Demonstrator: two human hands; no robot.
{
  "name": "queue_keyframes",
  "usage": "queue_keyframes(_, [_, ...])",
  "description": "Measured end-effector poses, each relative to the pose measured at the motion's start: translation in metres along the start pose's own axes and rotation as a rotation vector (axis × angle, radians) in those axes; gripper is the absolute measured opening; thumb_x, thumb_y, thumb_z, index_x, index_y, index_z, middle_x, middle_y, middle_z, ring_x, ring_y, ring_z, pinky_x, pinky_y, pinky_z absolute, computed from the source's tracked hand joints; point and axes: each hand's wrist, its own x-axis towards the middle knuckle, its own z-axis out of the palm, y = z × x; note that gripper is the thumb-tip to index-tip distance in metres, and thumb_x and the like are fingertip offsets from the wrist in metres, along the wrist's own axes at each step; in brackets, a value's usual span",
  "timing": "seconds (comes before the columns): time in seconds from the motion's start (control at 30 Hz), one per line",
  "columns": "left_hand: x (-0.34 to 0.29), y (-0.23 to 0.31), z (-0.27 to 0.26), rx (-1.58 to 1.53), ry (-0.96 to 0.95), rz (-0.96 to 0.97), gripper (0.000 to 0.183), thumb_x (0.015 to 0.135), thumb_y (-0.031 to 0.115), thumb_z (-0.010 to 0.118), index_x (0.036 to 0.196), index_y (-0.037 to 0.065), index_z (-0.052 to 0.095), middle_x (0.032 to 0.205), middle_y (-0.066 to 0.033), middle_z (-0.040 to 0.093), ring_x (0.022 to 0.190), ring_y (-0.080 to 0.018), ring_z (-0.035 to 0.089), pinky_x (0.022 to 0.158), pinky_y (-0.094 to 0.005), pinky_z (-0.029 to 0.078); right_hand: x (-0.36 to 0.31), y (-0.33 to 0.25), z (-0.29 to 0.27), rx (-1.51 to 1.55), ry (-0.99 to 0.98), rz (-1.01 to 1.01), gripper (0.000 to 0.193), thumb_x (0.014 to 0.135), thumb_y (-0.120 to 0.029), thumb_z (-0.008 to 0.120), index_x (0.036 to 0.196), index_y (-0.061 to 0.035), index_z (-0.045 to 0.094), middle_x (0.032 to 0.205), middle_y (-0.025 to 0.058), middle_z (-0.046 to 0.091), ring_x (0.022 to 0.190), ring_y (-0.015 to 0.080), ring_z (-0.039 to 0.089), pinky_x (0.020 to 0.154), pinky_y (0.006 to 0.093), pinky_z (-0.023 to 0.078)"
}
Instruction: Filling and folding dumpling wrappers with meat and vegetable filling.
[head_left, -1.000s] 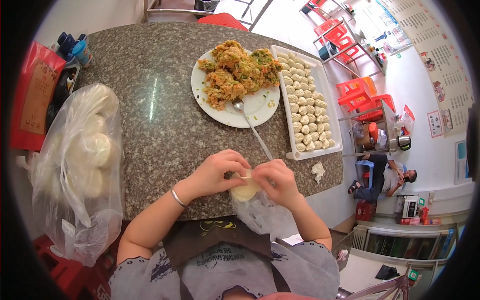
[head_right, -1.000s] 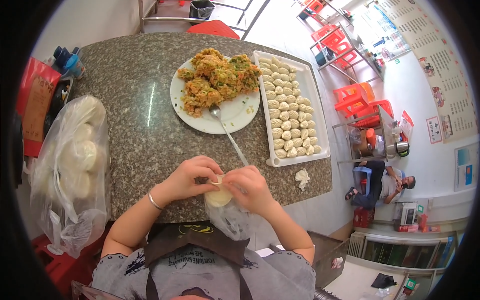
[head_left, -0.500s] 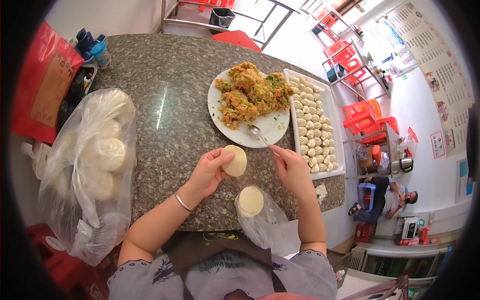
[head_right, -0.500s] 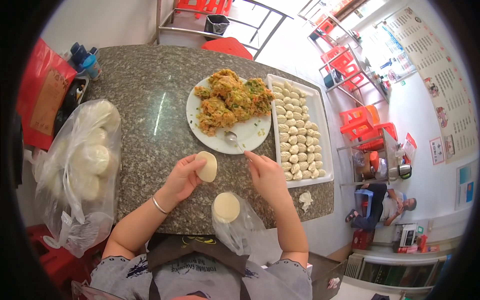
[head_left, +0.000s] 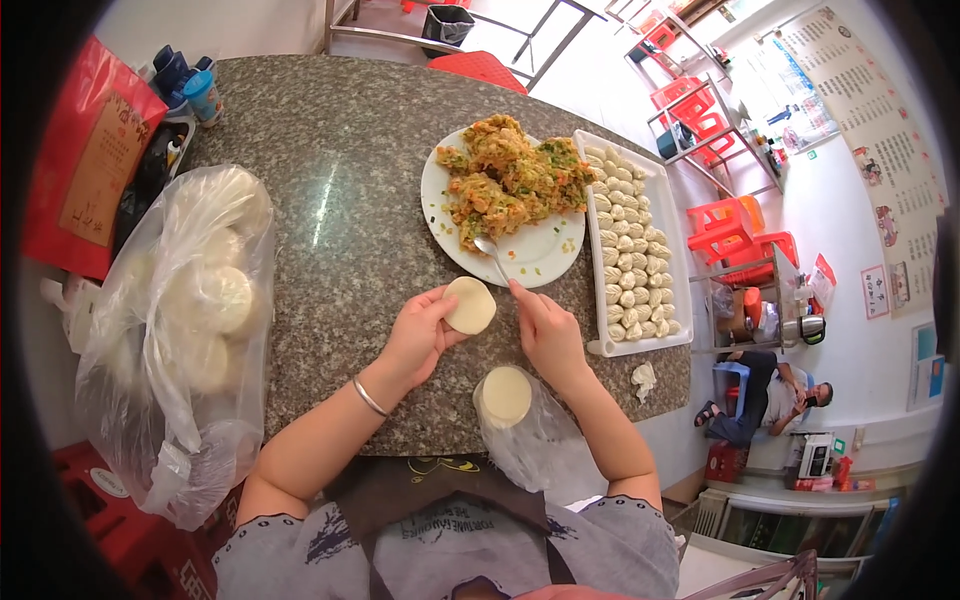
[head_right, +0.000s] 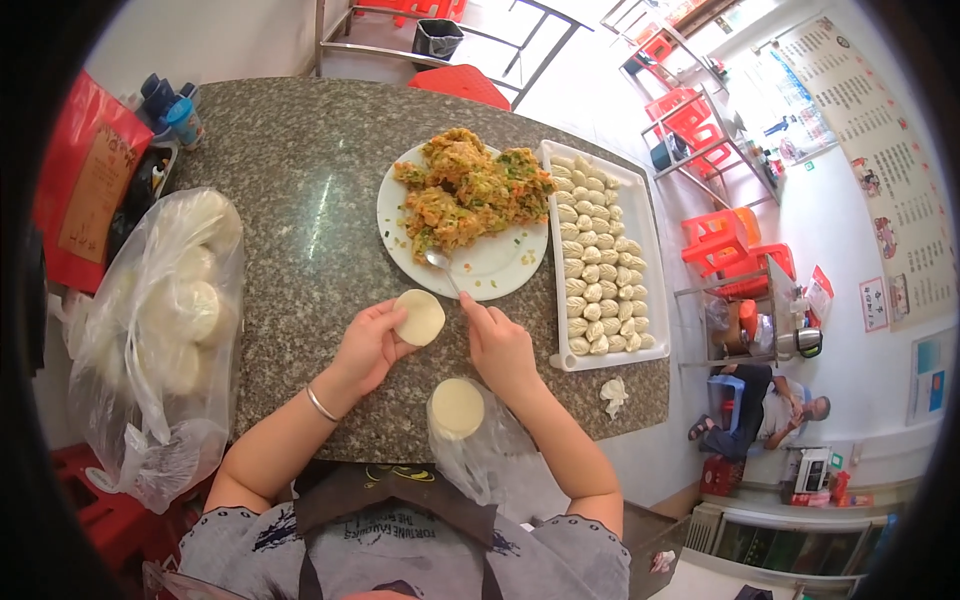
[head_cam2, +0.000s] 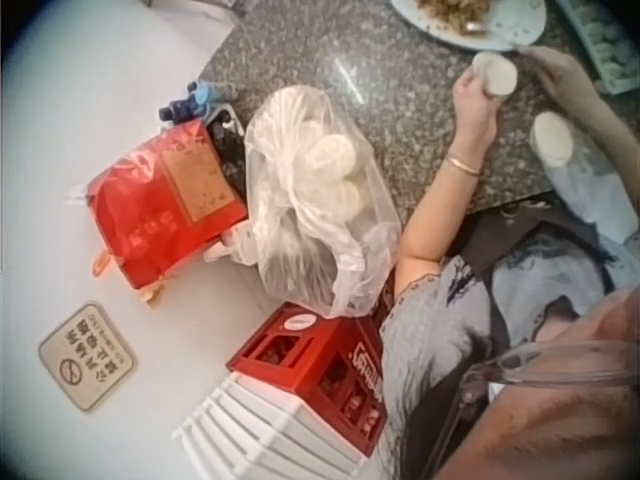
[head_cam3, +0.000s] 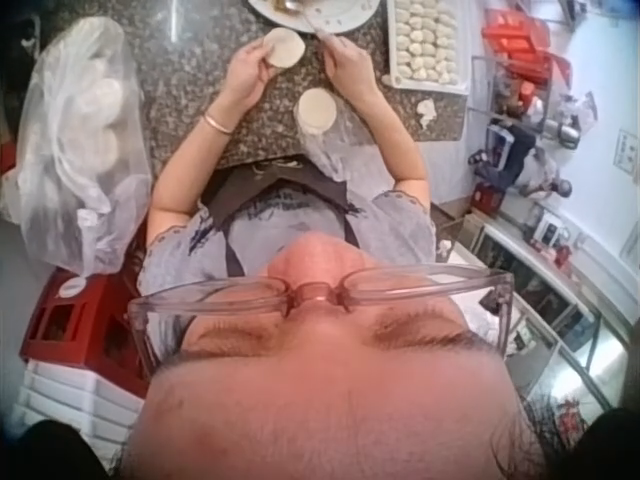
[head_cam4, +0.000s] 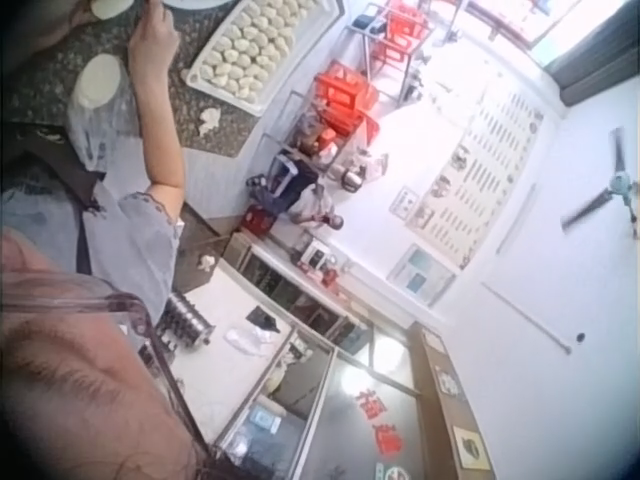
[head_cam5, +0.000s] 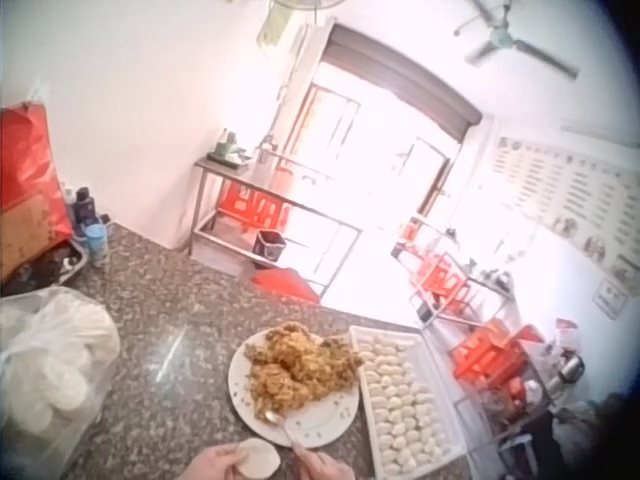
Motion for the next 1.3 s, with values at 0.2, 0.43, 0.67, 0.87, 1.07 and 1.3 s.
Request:
queue_keyframes(0.2, [0.002,0.0,-0.005,-0.052,-0.023,-0.011,0.031,0.097,0.012,0.039,0.122,-0.005,0.049,0.115,-0.0127,0.06,0.103,-0.0215,0.062,0.089,-0.0347,0.052,-0.005,0.002,-0.003,0.061,0.007,-0.007,0.035,0.083,-0.001,0.055,0.118,-0.0058,0.058,0.077,0.014,0.061,0.066,0.0313,0.061,0.058,0.0395,0.05])
queue_keyframes(0.43, [0.002,0.005,0.0,-0.093,-0.06,0.044,0.034,0.099,0.017,0.038,0.127,-0.002,0.042,0.123,-0.012,0.055,0.112,-0.0205,0.056,0.096,-0.0371,0.047,0.01,-0.008,-0.007,0.284,0.019,0.11,0.027,0.088,-0.002,0.053,0.115,-0.0017,0.059,0.082,0.0213,0.061,0.075,0.0354,0.062,0.065,0.0405,0.048])
queue_keyframes(0.67, [0.002,0.007,-0.001,-0.122,-0.035,0.069,0.036,0.1,0.022,0.039,0.127,-0.001,0.044,0.126,-0.0131,0.053,0.116,-0.0231,0.054,0.1,-0.0393,0.044,-0.005,-0.004,-0.001,0.213,-0.004,0.066,0.031,0.087,0.003,0.052,0.118,0.0004,0.058,0.072,0.017,0.057,0.061,0.025,0.057,0.059,0.0316,0.046])
queue_keyframes(0.87, [0.001,0.008,0.002,-0.139,-0.094,0.061,0.036,0.1,0.025,0.039,0.129,0.003,0.042,0.125,-0.0083,0.053,0.117,-0.0188,0.051,0.102,-0.0383,0.039,-0.015,0.003,0.0,0.21,0.053,0.04,0.034,0.086,0.004,0.052,0.119,-0.0001,0.057,0.074,0.0168,0.059,0.061,0.0241,0.058,0.061,0.0303,0.047])
queue_keyframes(1.07, [0.001,0.005,0.001,-0.14,-0.084,0.043,0.036,0.1,0.026,0.039,0.129,0.005,0.042,0.125,-0.007,0.053,0.116,-0.0179,0.051,0.102,-0.0378,0.038,-0.001,-0.005,-0.012,0.221,-0.001,0.041,0.032,0.085,0.005,0.053,0.116,-0.0003,0.059,0.078,0.0188,0.062,0.067,0.0295,0.062,0.063,0.0331,0.048])
queue_keyframes(1.3, [0.001,0.006,0.0,-0.143,-0.097,0.041,0.039,0.099,0.028,0.04,0.132,0.005,0.041,0.129,-0.0086,0.051,0.118,-0.0204,0.051,0.103,-0.0384,0.038,0.013,0.0,-0.011,0.171,-0.001,-0.033,0.034,0.084,0.005,0.054,0.116,-0.0018,0.06,0.077,0.0201,0.061,0.067,0.0321,0.062,0.062,0.036,0.048])
